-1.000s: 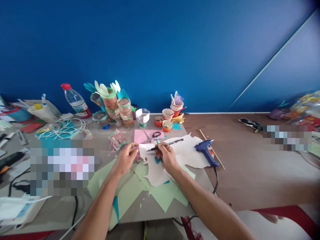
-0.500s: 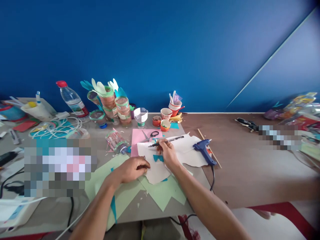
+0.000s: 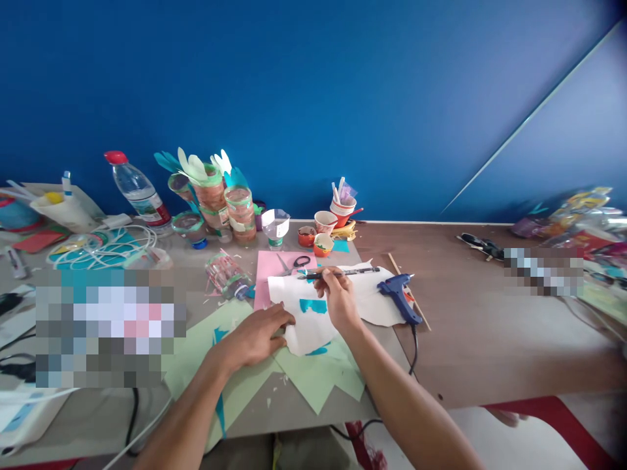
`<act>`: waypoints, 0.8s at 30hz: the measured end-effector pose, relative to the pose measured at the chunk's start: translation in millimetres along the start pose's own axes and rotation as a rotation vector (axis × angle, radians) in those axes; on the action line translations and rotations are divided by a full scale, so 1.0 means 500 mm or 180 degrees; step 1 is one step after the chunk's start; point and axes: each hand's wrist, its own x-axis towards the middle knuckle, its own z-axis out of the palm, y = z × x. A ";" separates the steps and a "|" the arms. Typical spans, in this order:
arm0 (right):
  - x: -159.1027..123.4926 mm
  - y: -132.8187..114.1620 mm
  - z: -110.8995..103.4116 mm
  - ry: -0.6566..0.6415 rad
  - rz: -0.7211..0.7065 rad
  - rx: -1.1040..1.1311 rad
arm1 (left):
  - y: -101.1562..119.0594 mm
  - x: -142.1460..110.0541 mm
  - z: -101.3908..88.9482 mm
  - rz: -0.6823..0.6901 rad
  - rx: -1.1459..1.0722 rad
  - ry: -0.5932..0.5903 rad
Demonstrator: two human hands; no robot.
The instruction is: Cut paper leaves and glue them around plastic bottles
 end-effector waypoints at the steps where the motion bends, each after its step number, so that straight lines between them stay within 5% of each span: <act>1: 0.000 0.001 0.000 -0.0002 0.0013 0.0030 | 0.000 0.001 0.001 -0.0027 -0.0018 0.0059; 6: -0.005 0.009 0.007 -0.0102 0.0106 -0.0053 | -0.001 0.007 0.003 -0.0188 -0.0157 0.0277; 11: -0.008 0.013 -0.001 -0.0324 -0.0569 -0.1693 | -0.006 0.014 0.009 -0.0168 -0.0227 0.0377; 17: -0.005 0.014 -0.030 -0.1588 -0.1350 -0.3462 | -0.009 0.016 0.010 -0.0109 -0.0179 0.0406; 20: -0.004 0.015 -0.032 -0.1617 -0.1291 -0.3587 | -0.011 0.016 0.010 -0.0032 -0.0185 0.0412; 24: 0.004 0.010 -0.030 -0.1442 -0.1235 -0.2886 | -0.008 0.015 0.006 -0.0117 -0.0247 0.0380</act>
